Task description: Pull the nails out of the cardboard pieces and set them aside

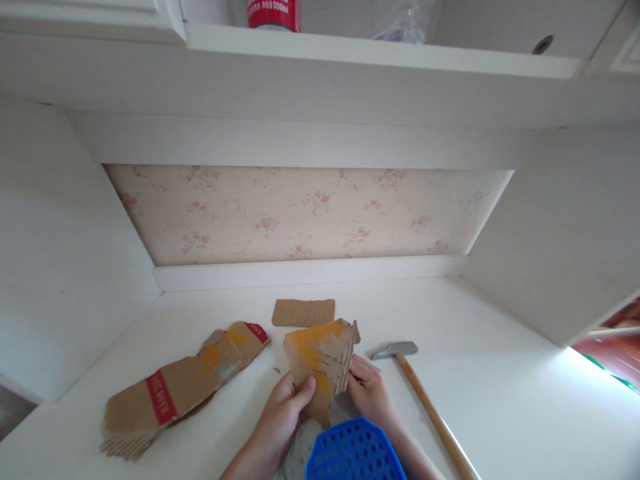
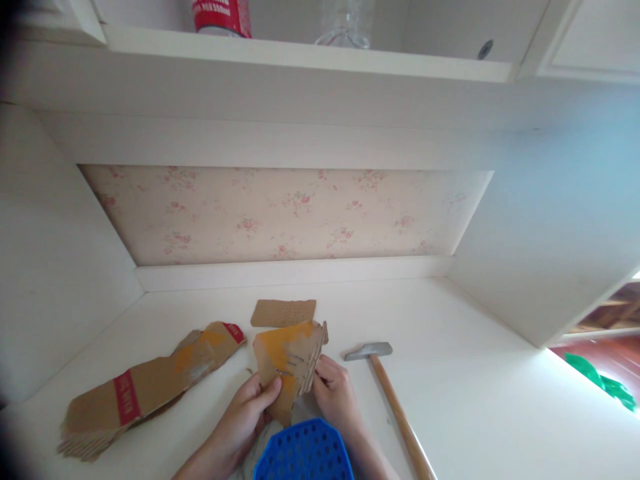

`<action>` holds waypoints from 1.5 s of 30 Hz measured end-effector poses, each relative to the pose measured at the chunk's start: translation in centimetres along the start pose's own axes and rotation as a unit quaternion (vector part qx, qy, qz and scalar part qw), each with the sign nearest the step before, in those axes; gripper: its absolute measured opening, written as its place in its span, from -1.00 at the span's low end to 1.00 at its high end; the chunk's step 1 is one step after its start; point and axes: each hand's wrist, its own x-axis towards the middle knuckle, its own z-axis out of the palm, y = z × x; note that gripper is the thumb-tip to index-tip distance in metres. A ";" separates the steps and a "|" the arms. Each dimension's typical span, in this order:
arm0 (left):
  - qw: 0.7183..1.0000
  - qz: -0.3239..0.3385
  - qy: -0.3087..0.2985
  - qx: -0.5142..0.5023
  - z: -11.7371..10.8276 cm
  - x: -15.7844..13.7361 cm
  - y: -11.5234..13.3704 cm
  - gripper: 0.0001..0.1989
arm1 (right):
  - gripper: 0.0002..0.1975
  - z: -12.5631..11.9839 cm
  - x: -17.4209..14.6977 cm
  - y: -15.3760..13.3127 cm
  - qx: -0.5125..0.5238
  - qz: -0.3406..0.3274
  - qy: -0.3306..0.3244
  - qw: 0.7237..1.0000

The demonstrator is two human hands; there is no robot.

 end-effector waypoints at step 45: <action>0.995 0.047 0.085 0.014 -1.5 0.9 0.4 -0.64 | -0.61 0.0 -0.1 0.7 -0.235 0.071 0.010 0.969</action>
